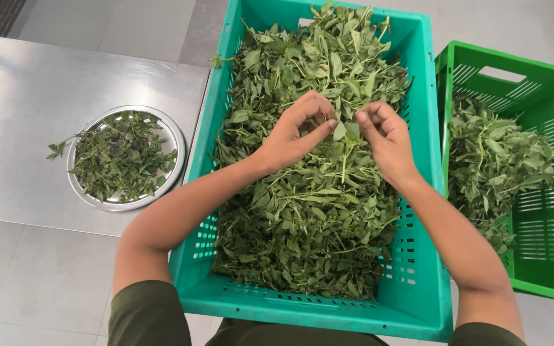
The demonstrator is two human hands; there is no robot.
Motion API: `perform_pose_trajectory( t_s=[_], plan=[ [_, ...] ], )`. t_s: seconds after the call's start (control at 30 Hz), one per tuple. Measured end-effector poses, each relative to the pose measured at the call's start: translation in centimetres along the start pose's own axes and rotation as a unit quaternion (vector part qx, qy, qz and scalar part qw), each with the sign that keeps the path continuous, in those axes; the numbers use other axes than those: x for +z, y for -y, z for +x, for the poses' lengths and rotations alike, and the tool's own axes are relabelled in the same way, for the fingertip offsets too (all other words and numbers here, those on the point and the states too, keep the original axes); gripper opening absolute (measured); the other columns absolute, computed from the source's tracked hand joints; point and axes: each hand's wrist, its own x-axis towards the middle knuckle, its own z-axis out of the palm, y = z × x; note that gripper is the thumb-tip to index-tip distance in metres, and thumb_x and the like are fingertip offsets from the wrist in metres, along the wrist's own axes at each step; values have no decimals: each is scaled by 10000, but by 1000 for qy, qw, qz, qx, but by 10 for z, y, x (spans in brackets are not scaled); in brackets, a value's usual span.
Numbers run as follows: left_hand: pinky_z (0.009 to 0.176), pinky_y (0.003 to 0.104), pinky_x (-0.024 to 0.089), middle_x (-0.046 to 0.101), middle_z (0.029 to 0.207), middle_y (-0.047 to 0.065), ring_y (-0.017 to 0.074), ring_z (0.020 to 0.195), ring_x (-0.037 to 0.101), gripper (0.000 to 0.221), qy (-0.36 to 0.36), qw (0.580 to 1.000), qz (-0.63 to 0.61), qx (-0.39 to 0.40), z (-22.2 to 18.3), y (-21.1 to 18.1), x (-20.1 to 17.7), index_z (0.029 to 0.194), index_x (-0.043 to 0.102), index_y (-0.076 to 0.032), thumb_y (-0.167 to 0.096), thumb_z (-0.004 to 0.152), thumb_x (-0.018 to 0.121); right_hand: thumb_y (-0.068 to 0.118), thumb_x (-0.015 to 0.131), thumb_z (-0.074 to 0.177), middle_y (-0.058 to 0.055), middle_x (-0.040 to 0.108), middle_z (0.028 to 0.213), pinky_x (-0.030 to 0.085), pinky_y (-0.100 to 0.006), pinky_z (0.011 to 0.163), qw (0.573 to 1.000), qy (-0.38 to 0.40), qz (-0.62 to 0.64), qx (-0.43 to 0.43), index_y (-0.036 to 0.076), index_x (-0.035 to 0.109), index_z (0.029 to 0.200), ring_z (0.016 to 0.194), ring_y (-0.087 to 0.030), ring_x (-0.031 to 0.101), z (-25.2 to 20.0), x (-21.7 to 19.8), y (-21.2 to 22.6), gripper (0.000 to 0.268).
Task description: Sorting through leafy green vegetables from one plastic crate into another.
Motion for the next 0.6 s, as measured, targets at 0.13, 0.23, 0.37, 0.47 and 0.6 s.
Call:
perform_pose_trajectory(
  t_s=[0.13, 0.23, 0.37, 0.47, 0.6],
  plan=[
    [767, 215, 441, 476, 1138, -26, 41, 919, 509, 91, 45, 991, -118, 35, -2, 9, 3, 1109, 554, -57, -74, 1064, 631, 159, 626, 1089, 69, 558, 796, 327, -216, 576, 994, -35, -95, -30, 49, 601, 1073, 668, -7, 411, -6, 4, 19, 114],
    [772, 220, 467, 494, 1119, -24, 42, 924, 514, 74, 54, 990, -129, 20, -2, 18, 4, 1125, 566, -62, -82, 1072, 613, 166, 632, 1093, 35, 545, 736, 324, -241, 543, 978, -55, -194, -63, 38, 594, 1080, 623, -35, 389, -10, 5, 17, 135],
    [716, 258, 497, 610, 926, 62, 93, 793, 588, 77, -28, 980, -180, -84, 3, 36, -10, 1138, 596, -66, -138, 1112, 606, 173, 605, 1088, -3, 573, 722, 358, -259, 539, 949, -66, -287, -111, 3, 550, 1106, 594, -80, 438, -8, 5, 16, 180],
    [788, 299, 570, 647, 1106, 42, 106, 884, 654, 112, -55, 968, -238, -57, 7, 18, -19, 1101, 561, -71, -182, 1103, 574, 203, 557, 1133, 1, 671, 849, 433, -227, 608, 973, -94, -200, -63, 29, 543, 1112, 726, -49, 545, 6, -7, -4, 176],
    [768, 323, 580, 663, 1121, 51, 129, 840, 659, 128, -81, 949, -292, -87, 9, 18, -19, 1071, 529, -76, -196, 1081, 571, 182, 511, 1182, -30, 581, 935, 424, -265, 659, 991, -123, -41, -33, 51, 547, 1150, 778, -109, 500, 22, -30, -36, 139]
  ],
)
